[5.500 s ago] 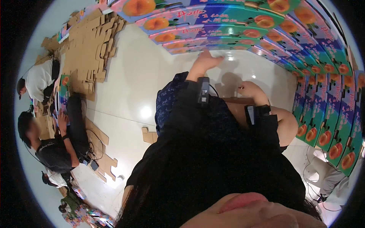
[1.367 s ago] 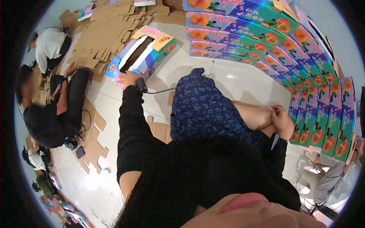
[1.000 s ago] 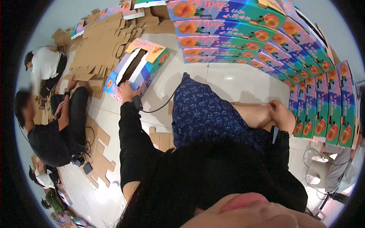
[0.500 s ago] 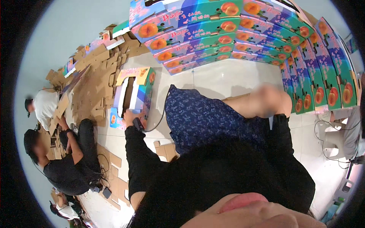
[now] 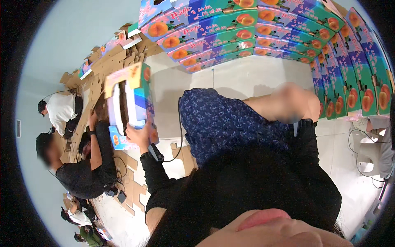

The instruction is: The person is sitting on the floor and stacking cardboard fruit boxes that feature a peach design.

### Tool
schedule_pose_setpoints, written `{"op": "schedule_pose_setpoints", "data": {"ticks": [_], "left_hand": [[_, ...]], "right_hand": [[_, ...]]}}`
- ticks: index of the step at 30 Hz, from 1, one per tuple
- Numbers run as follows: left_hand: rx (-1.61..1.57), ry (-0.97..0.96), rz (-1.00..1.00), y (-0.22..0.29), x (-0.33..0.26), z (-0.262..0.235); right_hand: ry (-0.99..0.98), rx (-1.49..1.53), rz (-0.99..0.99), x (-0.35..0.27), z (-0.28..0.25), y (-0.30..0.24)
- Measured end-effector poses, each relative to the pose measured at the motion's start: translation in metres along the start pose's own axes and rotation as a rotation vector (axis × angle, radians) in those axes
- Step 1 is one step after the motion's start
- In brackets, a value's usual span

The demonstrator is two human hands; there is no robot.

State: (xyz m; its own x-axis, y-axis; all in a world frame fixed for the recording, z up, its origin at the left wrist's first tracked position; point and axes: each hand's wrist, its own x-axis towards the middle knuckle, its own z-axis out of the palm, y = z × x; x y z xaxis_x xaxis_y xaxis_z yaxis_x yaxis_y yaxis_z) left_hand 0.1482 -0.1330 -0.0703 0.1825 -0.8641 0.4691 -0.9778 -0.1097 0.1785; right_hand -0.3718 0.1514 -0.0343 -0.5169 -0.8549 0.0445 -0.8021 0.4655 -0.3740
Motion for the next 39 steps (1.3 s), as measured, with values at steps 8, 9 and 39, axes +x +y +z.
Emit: {"op": "schedule_pose_setpoints", "data": {"ticks": [8,9,39], "left_hand": [[-0.126,0.522,0.252,0.046,-0.022,-0.063],[-0.121,0.526,0.245,0.05,-0.025,-0.071],[-0.759,-0.066,1.087,0.255,-0.123,-0.135]], "right_hand": [[0.094,0.272,-0.233,0.007,0.022,0.017],[0.092,0.274,-0.243,0.009,0.022,0.01],[-0.064,1.897,0.095,-0.052,0.047,-0.076]]}}
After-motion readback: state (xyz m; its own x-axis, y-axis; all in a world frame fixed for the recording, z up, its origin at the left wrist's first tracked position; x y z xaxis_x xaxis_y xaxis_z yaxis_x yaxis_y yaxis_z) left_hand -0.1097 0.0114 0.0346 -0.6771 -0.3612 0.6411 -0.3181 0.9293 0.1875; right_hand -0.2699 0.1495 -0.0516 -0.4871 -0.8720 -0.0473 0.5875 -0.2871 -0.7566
